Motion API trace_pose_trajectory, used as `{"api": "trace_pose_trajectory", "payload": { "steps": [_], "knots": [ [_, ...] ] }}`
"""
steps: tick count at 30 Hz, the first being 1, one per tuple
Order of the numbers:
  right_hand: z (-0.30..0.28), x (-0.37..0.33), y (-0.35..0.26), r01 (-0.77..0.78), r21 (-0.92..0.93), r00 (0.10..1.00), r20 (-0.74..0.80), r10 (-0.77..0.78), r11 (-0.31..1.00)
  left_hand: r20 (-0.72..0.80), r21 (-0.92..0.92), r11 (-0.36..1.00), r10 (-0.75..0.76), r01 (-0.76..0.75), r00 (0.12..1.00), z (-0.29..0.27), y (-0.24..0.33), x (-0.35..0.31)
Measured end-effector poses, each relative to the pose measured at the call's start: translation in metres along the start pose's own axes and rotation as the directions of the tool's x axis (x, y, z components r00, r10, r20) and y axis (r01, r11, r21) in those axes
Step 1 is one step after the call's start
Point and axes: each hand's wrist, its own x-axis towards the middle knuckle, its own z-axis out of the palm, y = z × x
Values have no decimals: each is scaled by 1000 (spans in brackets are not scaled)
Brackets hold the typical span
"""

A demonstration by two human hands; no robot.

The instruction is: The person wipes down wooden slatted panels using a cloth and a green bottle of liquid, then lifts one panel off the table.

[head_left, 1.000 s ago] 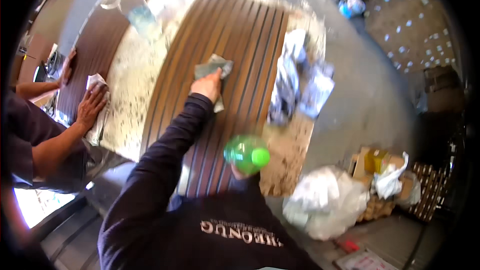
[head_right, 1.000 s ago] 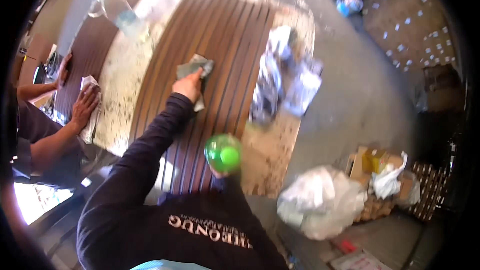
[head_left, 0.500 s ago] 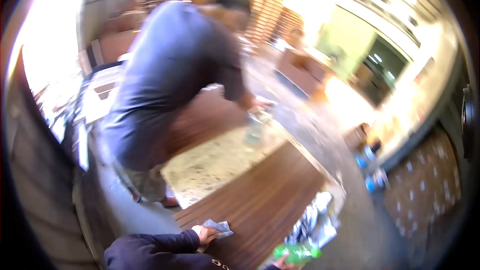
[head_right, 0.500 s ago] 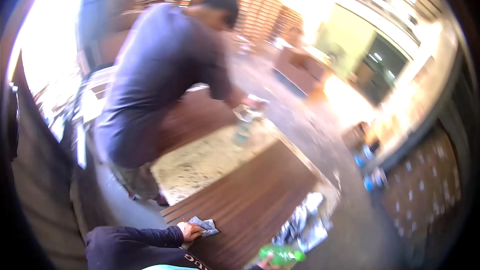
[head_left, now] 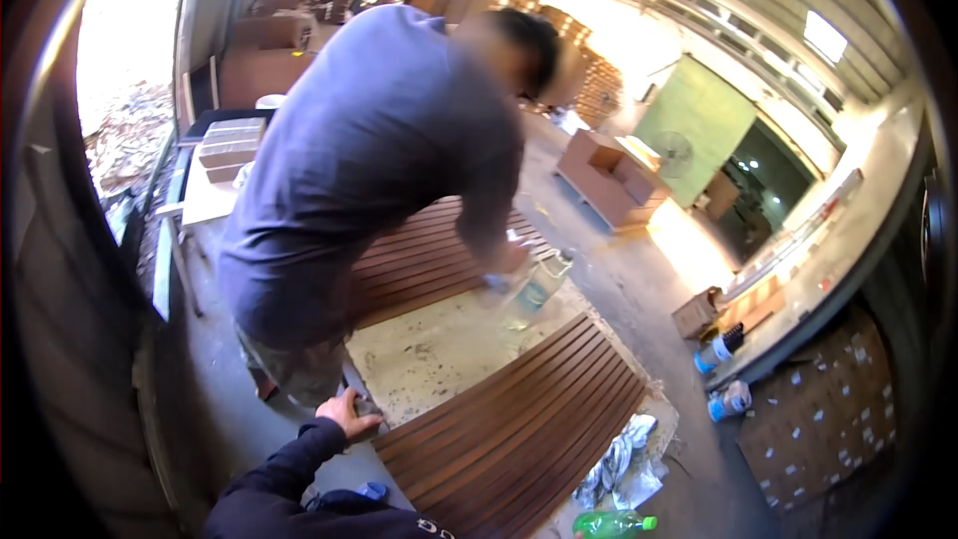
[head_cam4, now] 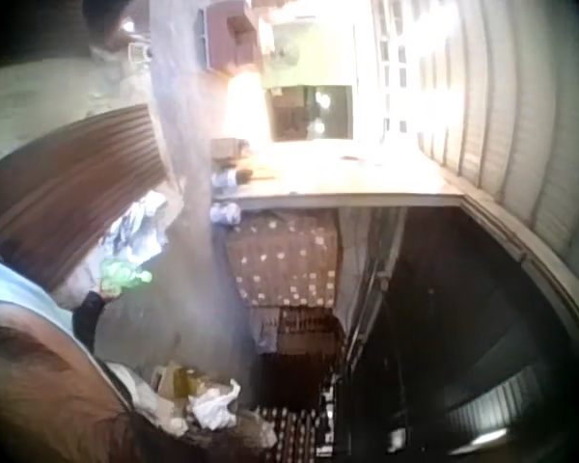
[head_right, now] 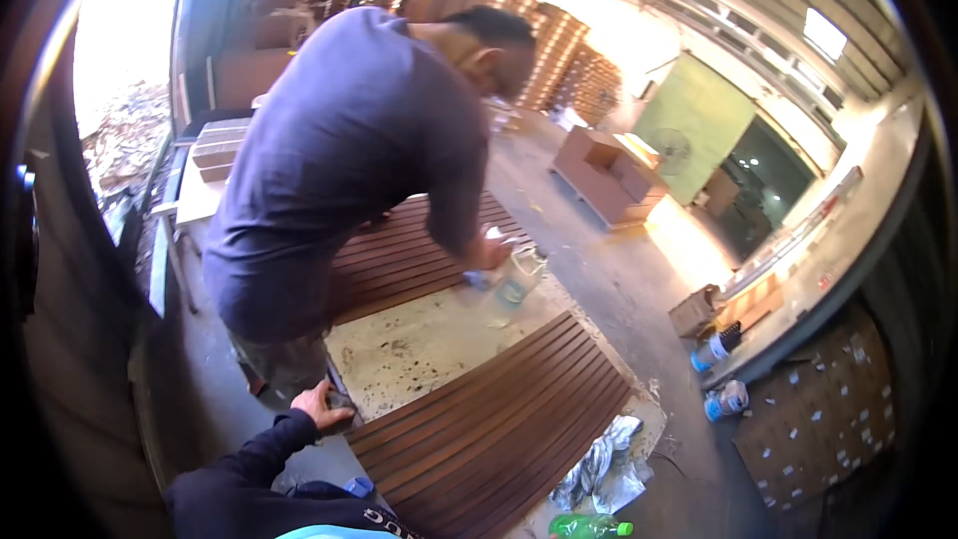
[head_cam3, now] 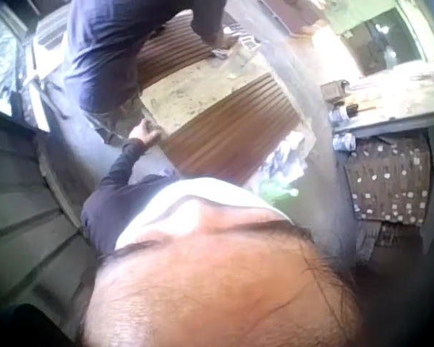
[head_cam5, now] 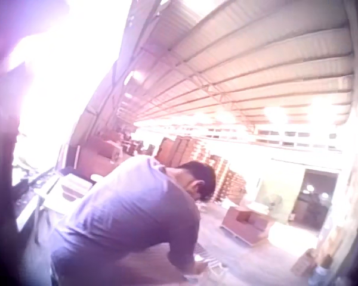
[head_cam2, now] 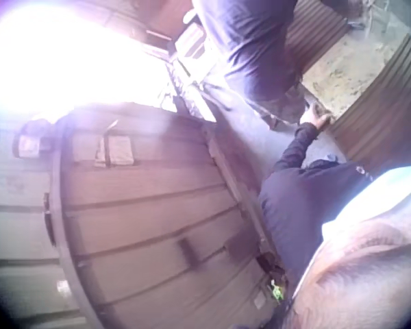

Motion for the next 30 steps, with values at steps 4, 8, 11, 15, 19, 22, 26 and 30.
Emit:
{"api": "trace_pose_trajectory", "payload": {
  "steps": [4,8,11,15,19,22,26,30],
  "knots": [
    [-18,-40,39,-94,-60,984,144,101,994,90,17,998,60,-62,994,59,-25,15],
    [-11,-54,119,-48,198,834,547,-70,979,223,-343,939,74,7,972,124,-77,45],
    [18,-107,34,-4,-21,999,33,4,1000,358,-736,636,77,230,931,102,-94,38],
    [3,-128,26,0,16,994,-106,2,1000,456,-753,588,141,296,879,112,-77,38],
    [2,-138,34,-35,154,986,-155,59,987,381,-737,606,8,298,925,107,-64,14],
    [7,-154,36,-67,183,997,-14,71,981,310,-810,556,132,188,942,98,-103,10],
    [-7,-194,52,-77,307,994,99,49,949,358,-774,598,142,209,923,80,-136,-31],
    [-66,-239,45,-240,284,900,424,103,928,434,-718,604,-2,348,901,46,-138,-128]
  ]
}}
